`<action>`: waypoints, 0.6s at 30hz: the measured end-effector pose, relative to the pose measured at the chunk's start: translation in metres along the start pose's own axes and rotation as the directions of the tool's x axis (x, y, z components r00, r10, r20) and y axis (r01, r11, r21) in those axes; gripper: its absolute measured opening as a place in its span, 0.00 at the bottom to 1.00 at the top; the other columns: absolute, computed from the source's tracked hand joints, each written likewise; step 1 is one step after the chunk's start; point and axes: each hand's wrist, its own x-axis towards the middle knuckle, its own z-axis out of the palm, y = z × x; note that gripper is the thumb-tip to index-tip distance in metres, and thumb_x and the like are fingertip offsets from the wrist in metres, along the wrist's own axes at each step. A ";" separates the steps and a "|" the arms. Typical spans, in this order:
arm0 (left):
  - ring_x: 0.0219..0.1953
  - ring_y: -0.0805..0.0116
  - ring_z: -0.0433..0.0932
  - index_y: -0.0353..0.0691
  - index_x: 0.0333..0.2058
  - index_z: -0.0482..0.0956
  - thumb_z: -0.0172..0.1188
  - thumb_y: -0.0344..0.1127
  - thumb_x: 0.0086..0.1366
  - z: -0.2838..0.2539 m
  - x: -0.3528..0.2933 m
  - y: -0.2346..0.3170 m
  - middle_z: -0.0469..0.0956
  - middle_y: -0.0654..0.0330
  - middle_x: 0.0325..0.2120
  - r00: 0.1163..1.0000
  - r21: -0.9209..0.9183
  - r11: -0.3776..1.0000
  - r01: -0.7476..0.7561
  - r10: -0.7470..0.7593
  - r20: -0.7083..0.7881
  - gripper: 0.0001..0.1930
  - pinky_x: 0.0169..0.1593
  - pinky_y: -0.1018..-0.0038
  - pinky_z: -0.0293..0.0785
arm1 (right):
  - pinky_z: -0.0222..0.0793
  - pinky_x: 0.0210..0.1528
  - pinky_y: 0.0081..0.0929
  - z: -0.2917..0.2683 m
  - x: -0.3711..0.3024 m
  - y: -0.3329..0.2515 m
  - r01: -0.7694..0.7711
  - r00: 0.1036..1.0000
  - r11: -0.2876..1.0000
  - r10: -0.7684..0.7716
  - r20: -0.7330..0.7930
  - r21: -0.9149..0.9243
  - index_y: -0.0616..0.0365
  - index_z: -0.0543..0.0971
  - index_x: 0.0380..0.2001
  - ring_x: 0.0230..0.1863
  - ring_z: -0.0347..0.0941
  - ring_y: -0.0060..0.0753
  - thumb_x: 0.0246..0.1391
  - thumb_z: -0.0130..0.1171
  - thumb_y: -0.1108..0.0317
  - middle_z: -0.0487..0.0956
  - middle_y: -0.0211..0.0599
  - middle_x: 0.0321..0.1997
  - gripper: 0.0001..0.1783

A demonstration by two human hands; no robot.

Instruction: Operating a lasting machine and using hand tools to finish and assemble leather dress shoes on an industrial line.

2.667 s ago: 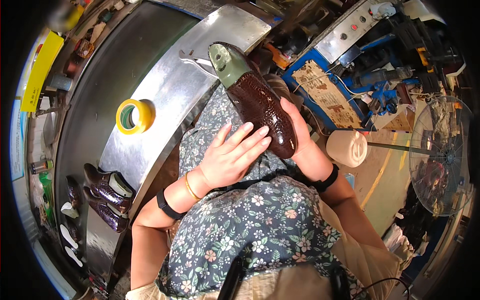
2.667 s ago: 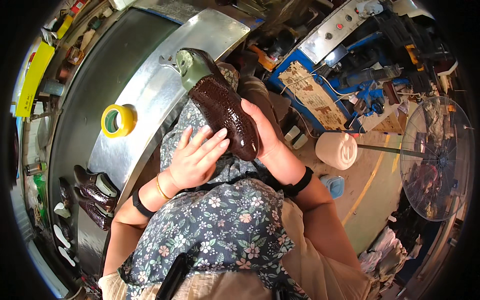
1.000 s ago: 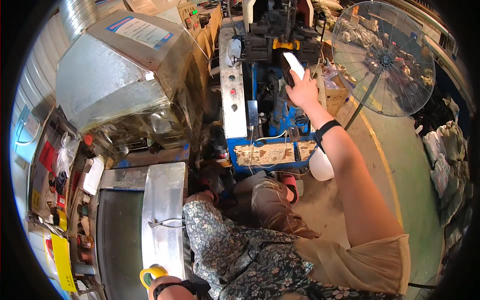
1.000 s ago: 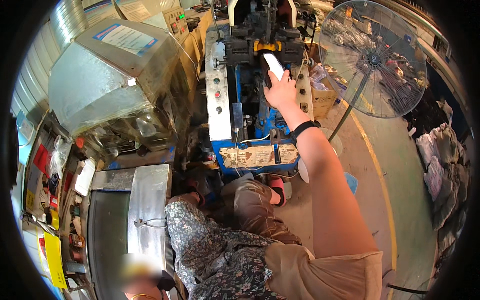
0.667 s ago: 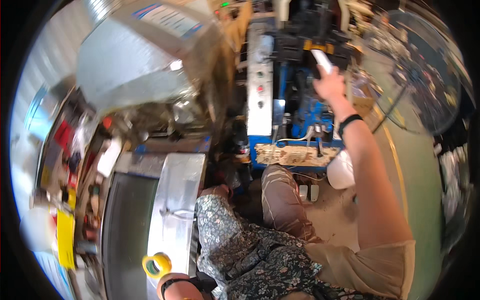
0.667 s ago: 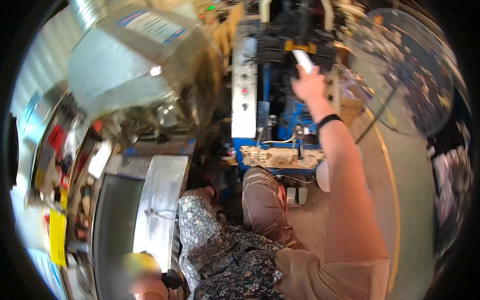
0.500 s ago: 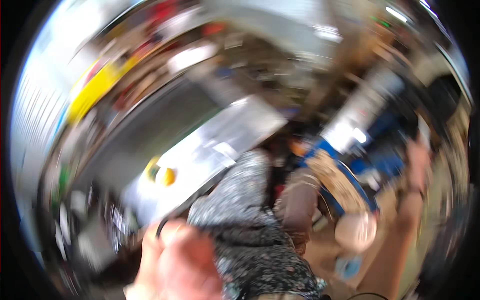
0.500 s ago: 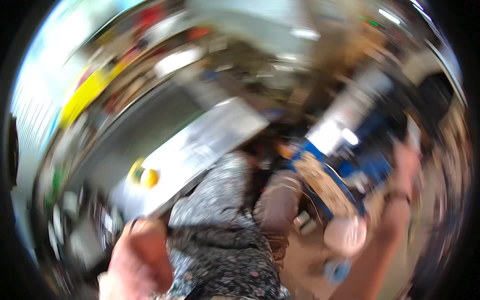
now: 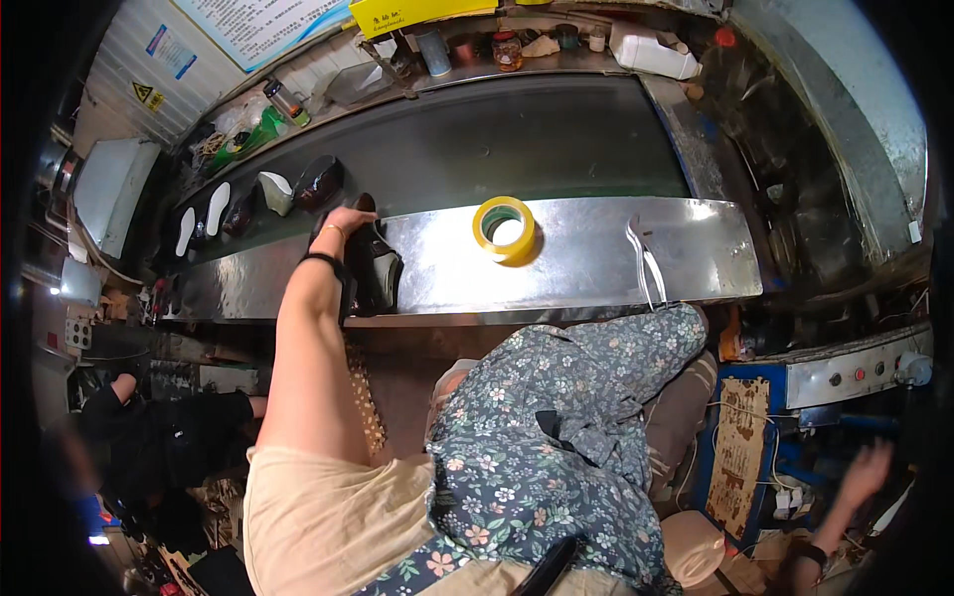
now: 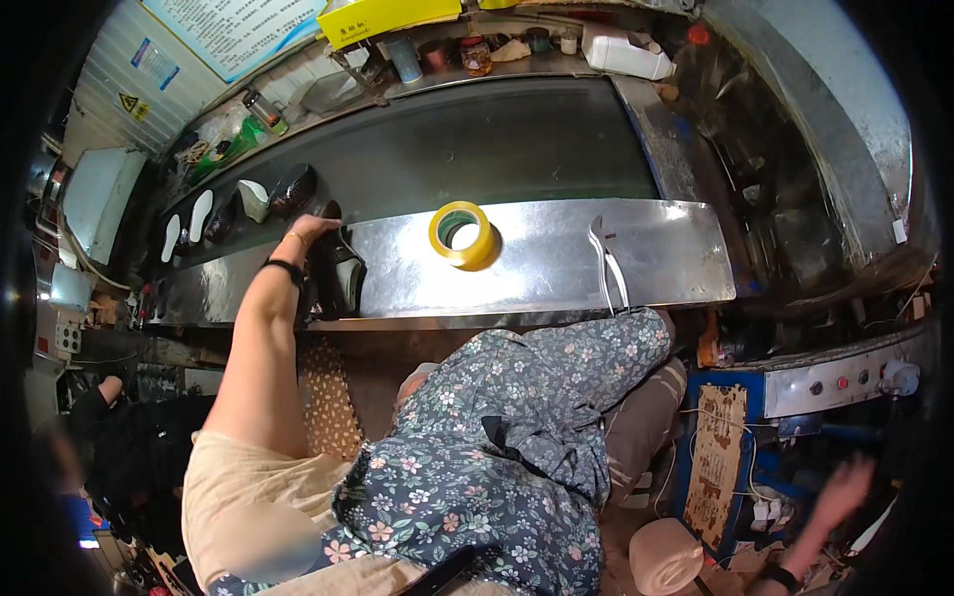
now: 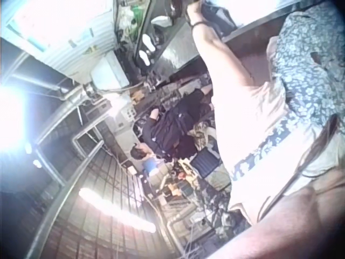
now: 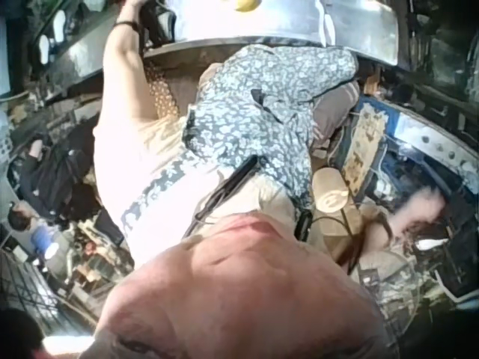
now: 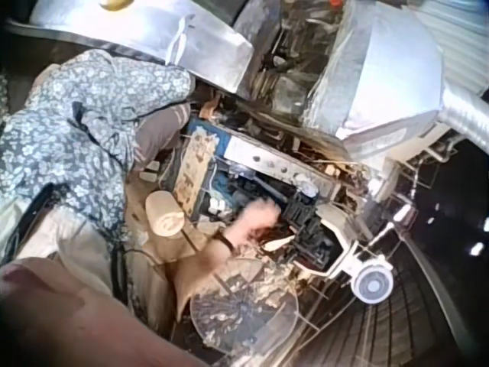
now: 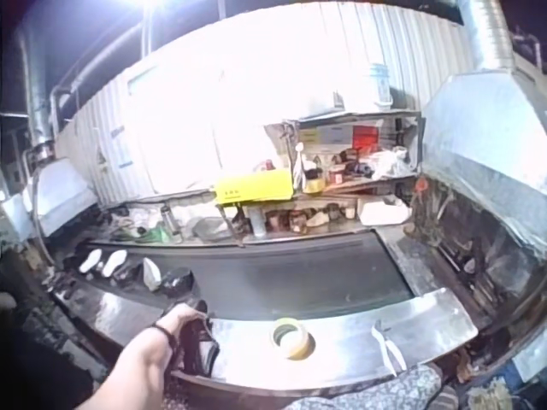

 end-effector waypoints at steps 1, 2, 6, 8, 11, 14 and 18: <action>0.41 0.52 0.83 0.29 0.37 0.84 0.72 0.46 0.45 0.010 0.010 -0.006 0.83 0.45 0.40 0.986 -0.149 0.984 0.093 -0.070 0.151 0.26 0.48 0.65 0.77 | 0.62 0.64 0.41 -0.009 0.000 -0.070 -0.015 0.998 0.962 -0.004 0.069 0.273 0.63 0.79 0.49 0.61 0.69 0.54 0.60 0.55 0.70 0.74 0.54 0.59 0.15; 0.41 0.52 0.83 0.29 0.37 0.84 0.72 0.46 0.45 0.020 0.013 0.012 0.83 0.45 0.40 0.983 -0.154 0.985 0.076 -0.048 0.174 0.26 0.48 0.65 0.77 | 0.65 0.61 0.37 -0.007 -0.015 -0.121 -0.084 0.994 0.773 0.020 0.109 0.628 0.65 0.80 0.46 0.57 0.72 0.49 0.60 0.56 0.72 0.77 0.52 0.55 0.13; 0.41 0.56 0.82 0.32 0.44 0.82 0.74 0.42 0.42 -0.019 -0.029 0.090 0.83 0.50 0.38 0.892 0.128 0.924 -0.360 0.300 0.338 0.29 0.47 0.67 0.77 | 0.63 0.62 0.31 -0.066 -0.038 -0.355 -0.250 0.966 0.205 -0.016 0.259 0.946 0.64 0.80 0.46 0.57 0.73 0.38 0.58 0.59 0.73 0.79 0.43 0.53 0.13; 0.40 0.52 0.81 0.37 0.49 0.79 0.73 0.38 0.42 -0.053 -0.114 0.146 0.81 0.51 0.39 0.655 0.067 0.666 -0.743 0.702 0.279 0.31 0.46 0.66 0.77 | 0.67 0.60 0.33 -0.096 -0.040 -0.404 -0.265 0.960 0.011 -0.092 0.265 0.964 0.66 0.81 0.42 0.57 0.74 0.40 0.55 0.61 0.74 0.79 0.48 0.54 0.11; 0.39 0.49 0.78 0.42 0.52 0.76 0.69 0.27 0.43 -0.099 -0.259 0.201 0.77 0.53 0.40 0.117 0.014 0.117 -0.993 0.977 0.180 0.32 0.42 0.63 0.76 | 0.68 0.58 0.29 -0.142 -0.009 -0.450 -0.306 0.932 -0.202 -0.262 0.249 0.930 0.67 0.80 0.47 0.54 0.75 0.34 0.58 0.60 0.72 0.81 0.44 0.50 0.14; 0.47 0.62 0.79 0.43 0.44 0.80 0.63 0.32 0.52 -0.085 -0.338 0.213 0.78 0.59 0.41 -0.560 0.234 -0.565 -0.791 0.823 0.095 0.18 0.50 0.68 0.77 | 0.69 0.52 0.22 -0.194 0.042 -0.459 -0.303 0.936 -0.657 -0.340 0.088 0.690 0.58 0.57 0.69 0.52 0.72 0.23 0.68 0.49 0.67 0.75 0.43 0.58 0.30; 0.55 0.66 0.74 0.48 0.46 0.80 0.64 0.34 0.55 -0.015 -0.357 0.216 0.77 0.60 0.49 -0.870 0.248 -0.835 -0.491 0.456 -0.185 0.18 0.62 0.66 0.67 | 0.70 0.50 0.20 -0.223 0.057 -0.434 0.072 0.996 -0.520 0.079 -0.036 0.851 0.62 0.68 0.61 0.46 0.72 0.20 0.64 0.57 0.62 0.79 0.33 0.49 0.26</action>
